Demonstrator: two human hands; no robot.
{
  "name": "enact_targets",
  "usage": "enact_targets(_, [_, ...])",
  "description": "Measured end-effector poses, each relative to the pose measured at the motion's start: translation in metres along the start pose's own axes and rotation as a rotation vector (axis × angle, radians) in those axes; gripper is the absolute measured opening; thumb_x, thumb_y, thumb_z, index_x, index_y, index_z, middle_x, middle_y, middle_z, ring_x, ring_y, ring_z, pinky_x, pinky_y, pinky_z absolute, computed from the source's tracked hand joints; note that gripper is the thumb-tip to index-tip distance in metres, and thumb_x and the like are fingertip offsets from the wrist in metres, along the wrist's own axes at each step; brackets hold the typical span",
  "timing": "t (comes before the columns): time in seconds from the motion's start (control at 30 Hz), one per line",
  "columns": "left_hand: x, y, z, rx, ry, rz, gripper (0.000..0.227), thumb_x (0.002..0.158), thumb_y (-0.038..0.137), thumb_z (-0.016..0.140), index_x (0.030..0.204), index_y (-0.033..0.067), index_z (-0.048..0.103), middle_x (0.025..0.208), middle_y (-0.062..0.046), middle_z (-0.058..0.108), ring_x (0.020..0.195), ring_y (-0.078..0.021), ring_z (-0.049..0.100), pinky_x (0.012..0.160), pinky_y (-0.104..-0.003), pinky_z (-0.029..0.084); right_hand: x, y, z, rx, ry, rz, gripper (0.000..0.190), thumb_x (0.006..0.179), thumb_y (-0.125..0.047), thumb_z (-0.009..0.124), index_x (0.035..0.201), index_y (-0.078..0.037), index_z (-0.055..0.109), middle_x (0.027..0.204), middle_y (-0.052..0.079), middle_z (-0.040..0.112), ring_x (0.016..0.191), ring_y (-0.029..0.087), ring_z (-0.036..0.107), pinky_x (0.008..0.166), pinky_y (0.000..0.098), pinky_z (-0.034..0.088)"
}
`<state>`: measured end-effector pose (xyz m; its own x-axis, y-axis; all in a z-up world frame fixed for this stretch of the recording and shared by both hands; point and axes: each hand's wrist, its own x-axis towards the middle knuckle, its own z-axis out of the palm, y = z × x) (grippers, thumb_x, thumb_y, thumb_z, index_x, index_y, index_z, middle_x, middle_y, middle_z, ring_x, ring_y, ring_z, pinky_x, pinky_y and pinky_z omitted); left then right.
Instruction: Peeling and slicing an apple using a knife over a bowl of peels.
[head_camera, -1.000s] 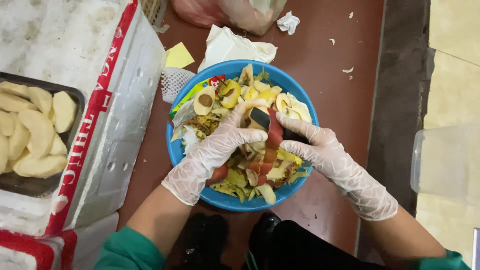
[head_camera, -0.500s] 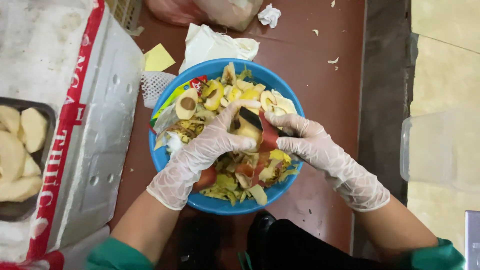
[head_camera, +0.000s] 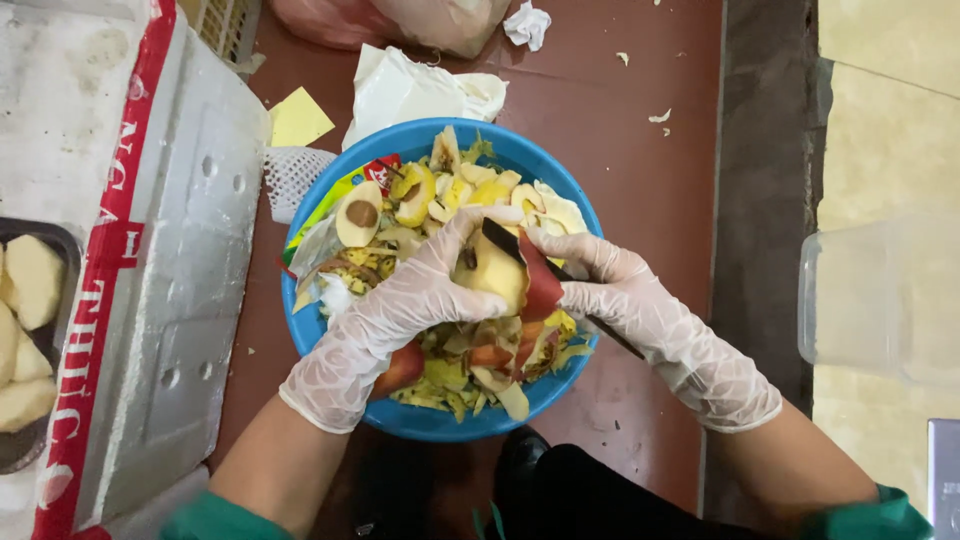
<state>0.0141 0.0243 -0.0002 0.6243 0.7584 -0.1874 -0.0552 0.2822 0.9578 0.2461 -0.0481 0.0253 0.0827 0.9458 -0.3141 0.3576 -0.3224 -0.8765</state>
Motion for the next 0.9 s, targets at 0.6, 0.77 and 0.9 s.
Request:
enact_targets(0.6, [0.006, -0.012, 0.013, -0.421, 0.183, -0.084, 0.079, 0.061, -0.007, 0.088, 0.136, 0.0132, 0.069, 0.133, -0.015, 0.071, 0.118, -0.0223, 0.065, 0.104, -0.032, 0.054, 0.000, -0.021, 0.006, -0.025, 0.006, 0.048, 0.078, 0.069, -0.022, 0.097, 0.142, -0.028, 0.069, 0.084, 0.003, 0.074, 0.089, 0.011, 0.066, 0.097, 0.0316, 0.058])
enact_targets(0.77, [0.007, -0.017, 0.016, -0.214, 0.183, -0.074, 0.081, 0.065, -0.002, 0.086, 0.140, 0.0183, 0.066, 0.134, -0.009, 0.068, 0.120, -0.0206, 0.061, 0.107, -0.038, 0.053, 0.005, 0.000, 0.002, -0.009, 0.045, 0.051, 0.075, 0.067, -0.025, 0.097, 0.138, -0.026, 0.070, 0.114, 0.010, 0.080, 0.117, 0.018, 0.067, 0.108, 0.0431, 0.054])
enact_targets(0.9, [0.008, -0.022, 0.015, -0.147, 0.225, -0.174, 0.084, 0.068, 0.006, 0.089, 0.145, 0.0198, 0.060, 0.134, -0.012, 0.063, 0.120, -0.0243, 0.059, 0.106, -0.040, 0.053, 0.007, 0.006, -0.001, 0.072, 0.021, 0.114, 0.062, 0.074, -0.028, 0.093, 0.133, -0.025, 0.074, 0.115, 0.010, 0.081, 0.113, 0.020, 0.071, 0.108, 0.0427, 0.054])
